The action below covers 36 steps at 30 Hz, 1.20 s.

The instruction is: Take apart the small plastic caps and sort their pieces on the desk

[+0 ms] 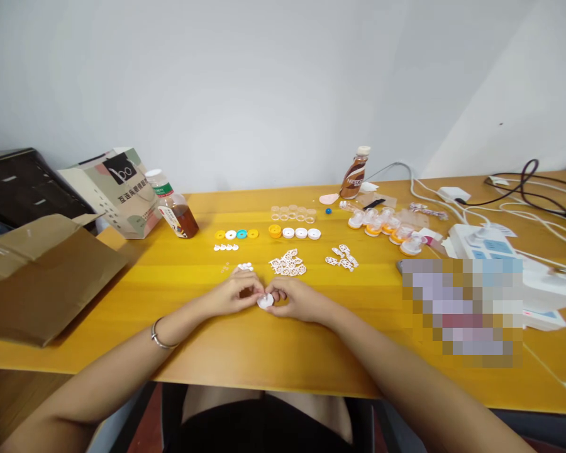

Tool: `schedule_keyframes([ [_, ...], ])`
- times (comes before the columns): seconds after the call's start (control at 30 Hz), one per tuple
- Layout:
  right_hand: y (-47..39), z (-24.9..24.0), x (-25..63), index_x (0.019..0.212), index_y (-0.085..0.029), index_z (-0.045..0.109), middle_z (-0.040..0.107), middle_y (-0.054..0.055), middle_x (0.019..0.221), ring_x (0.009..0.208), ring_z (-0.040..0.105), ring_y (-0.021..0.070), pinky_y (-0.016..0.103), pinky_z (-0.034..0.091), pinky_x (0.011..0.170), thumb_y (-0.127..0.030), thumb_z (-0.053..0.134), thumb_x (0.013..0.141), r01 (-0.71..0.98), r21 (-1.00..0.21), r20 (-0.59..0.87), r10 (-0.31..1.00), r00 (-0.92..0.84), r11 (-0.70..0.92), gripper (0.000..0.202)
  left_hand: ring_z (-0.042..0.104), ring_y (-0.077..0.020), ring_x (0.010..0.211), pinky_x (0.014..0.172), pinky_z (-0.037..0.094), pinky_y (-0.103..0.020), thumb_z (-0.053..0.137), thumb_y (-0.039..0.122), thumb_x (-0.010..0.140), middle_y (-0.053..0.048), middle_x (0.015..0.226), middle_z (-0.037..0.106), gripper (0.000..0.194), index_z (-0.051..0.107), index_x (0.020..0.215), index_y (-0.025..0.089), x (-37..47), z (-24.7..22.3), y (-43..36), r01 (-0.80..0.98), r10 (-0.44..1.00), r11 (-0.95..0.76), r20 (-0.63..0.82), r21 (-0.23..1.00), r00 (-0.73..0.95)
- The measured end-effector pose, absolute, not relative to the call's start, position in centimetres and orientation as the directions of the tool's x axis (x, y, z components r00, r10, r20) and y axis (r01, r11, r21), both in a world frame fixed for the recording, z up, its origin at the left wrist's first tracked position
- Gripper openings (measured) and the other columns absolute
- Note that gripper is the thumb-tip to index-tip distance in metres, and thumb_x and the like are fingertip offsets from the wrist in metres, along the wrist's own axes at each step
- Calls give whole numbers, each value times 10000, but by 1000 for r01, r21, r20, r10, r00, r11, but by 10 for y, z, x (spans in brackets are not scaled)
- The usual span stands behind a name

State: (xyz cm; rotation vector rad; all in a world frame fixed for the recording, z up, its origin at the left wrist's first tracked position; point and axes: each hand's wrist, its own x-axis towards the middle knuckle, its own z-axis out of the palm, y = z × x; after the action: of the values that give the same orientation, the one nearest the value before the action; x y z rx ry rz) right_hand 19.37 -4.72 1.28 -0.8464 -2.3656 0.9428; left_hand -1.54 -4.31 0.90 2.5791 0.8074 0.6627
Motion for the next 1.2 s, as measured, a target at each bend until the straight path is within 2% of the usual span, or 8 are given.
schedule_keyframes([
  [0.13, -47, 14, 194, 846, -161, 590, 535, -3, 710, 636, 476, 111, 232, 400, 598, -212, 583, 714, 374, -732, 164, 680, -715, 570, 142, 519, -110, 678, 667, 409, -237, 506, 256, 840, -24, 723, 588, 149, 587, 808, 134, -17, 7, -40, 390, 656, -698, 318, 600, 684],
  [0.27, -47, 13, 194, 857, -164, 598, 545, -1, 712, 631, 478, 110, 232, 403, 599, -204, 586, 715, 381, -732, 152, 680, -717, 565, 148, 522, -108, 687, 676, 427, -236, 538, 243, 800, -24, 723, 583, 133, 592, 772, 124, -23, 10, -36, 378, 720, -618, 302, 690, 625],
  [0.43, -47, 14, 194, 848, -158, 594, 548, 2, 717, 636, 485, 109, 234, 405, 605, -216, 587, 723, 387, -732, 147, 685, -713, 560, 138, 544, -112, 685, 671, 440, -228, 568, 268, 730, -21, 729, 607, 156, 601, 761, 119, -49, 26, -21, 468, 866, -427, 201, 774, 458],
  [0.6, -48, 16, 194, 856, -166, 596, 540, -3, 716, 636, 483, 106, 226, 399, 594, -249, 594, 733, 398, -739, 130, 695, -707, 544, 148, 571, -131, 635, 593, 430, -211, 560, 260, 647, -18, 675, 637, 167, 622, 686, 110, -87, 37, -3, 633, 962, -167, -16, 756, 274],
  [0.7, -49, 16, 194, 854, -168, 593, 534, -4, 716, 634, 478, 106, 225, 394, 592, -269, 595, 738, 409, -742, 112, 700, -705, 531, 154, 586, -142, 662, 603, 438, -216, 544, 270, 641, -28, 717, 661, 198, 641, 709, 112, -99, 34, 3, 654, 964, -120, -70, 747, 257],
  [0.83, -48, 16, 194, 857, -168, 590, 535, -3, 719, 633, 474, 106, 224, 392, 588, -271, 599, 739, 408, -745, 110, 700, -706, 528, 157, 596, -155, 689, 605, 439, -218, 527, 296, 658, -38, 738, 674, 230, 655, 728, 119, -100, 29, 5, 706, 959, -141, -82, 694, 273],
  [1.2, -48, 16, 194, 857, -174, 597, 546, -1, 722, 640, 486, 111, 228, 399, 594, -254, 604, 733, 413, -746, 108, 706, -700, 523, 148, 578, -161, 613, 543, 395, -226, 506, 268, 642, -20, 639, 653, 194, 649, 664, 140, -90, 23, 4, 804, 978, -148, -35, 576, 205],
])
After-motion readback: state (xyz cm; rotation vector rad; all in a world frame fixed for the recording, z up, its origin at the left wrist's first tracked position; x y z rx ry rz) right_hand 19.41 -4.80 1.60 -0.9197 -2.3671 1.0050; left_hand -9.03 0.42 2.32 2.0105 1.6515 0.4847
